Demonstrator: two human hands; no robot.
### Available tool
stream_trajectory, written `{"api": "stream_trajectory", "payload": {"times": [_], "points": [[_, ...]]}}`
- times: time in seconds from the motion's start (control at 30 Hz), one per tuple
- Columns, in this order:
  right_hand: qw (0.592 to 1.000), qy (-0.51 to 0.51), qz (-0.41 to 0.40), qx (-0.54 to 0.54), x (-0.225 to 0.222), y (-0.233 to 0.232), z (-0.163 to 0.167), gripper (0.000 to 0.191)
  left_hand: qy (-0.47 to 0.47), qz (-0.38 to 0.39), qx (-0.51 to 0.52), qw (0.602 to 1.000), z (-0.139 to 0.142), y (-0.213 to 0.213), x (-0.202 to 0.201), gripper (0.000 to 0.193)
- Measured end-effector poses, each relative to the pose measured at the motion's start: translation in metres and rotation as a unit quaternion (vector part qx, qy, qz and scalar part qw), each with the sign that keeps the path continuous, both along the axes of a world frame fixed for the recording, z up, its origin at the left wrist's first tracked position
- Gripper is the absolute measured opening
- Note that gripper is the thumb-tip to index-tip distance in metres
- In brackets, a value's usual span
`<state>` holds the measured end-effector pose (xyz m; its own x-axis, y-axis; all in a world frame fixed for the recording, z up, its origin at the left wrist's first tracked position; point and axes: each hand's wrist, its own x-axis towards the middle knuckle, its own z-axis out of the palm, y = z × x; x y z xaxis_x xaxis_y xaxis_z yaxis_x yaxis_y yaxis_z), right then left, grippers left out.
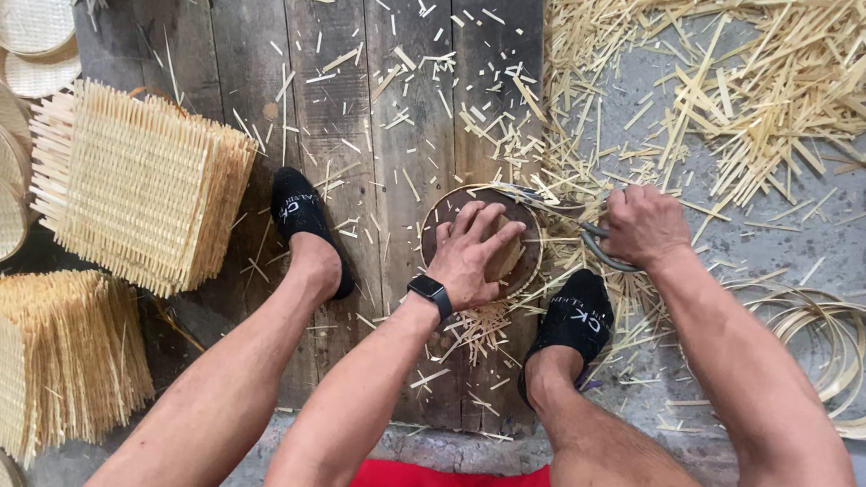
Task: The person sits on the floor and trims excess bamboo strips from woven basket bases with scissors, using a round wooden form as a mold. They bend and fit bamboo rim rings around the woven panels, press the panels over the form, and set finished baskets aside with a stack of completed ones.
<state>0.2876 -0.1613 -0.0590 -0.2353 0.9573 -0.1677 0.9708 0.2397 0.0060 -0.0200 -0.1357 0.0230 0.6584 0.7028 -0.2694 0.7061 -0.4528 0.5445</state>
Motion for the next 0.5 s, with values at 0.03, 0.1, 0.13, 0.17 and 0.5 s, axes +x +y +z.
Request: {"api": "stream_trajectory", "payload": {"times": [0.03, 0.1, 0.13, 0.17, 0.5], "points": [[1.0, 0.014, -0.002, 0.008, -0.002, 0.001, 0.004, 0.032, -0.001, -0.007, -0.001, 1.0, 0.0, 0.002, -0.001, 0.099], [1.0, 0.005, 0.002, 0.022, -0.015, 0.005, 0.009, 0.049, -0.002, -0.024, -0.003, 1.0, -0.001, 0.003, -0.001, 0.099], [1.0, 0.001, 0.002, 0.028, -0.021, 0.006, 0.011, 0.057, 0.001, -0.046, -0.006, 0.999, -0.002, 0.003, -0.001, 0.1], [1.0, -0.003, 0.002, 0.025, -0.025, 0.008, 0.013, 0.052, 0.003, -0.065, -0.009, 0.998, -0.003, 0.004, -0.001, 0.101], [0.996, 0.001, 0.001, -0.091, -0.007, 0.006, 0.008, 0.026, -0.001, -0.158, -0.008, 0.987, -0.005, 0.017, -0.01, 0.099]]}}
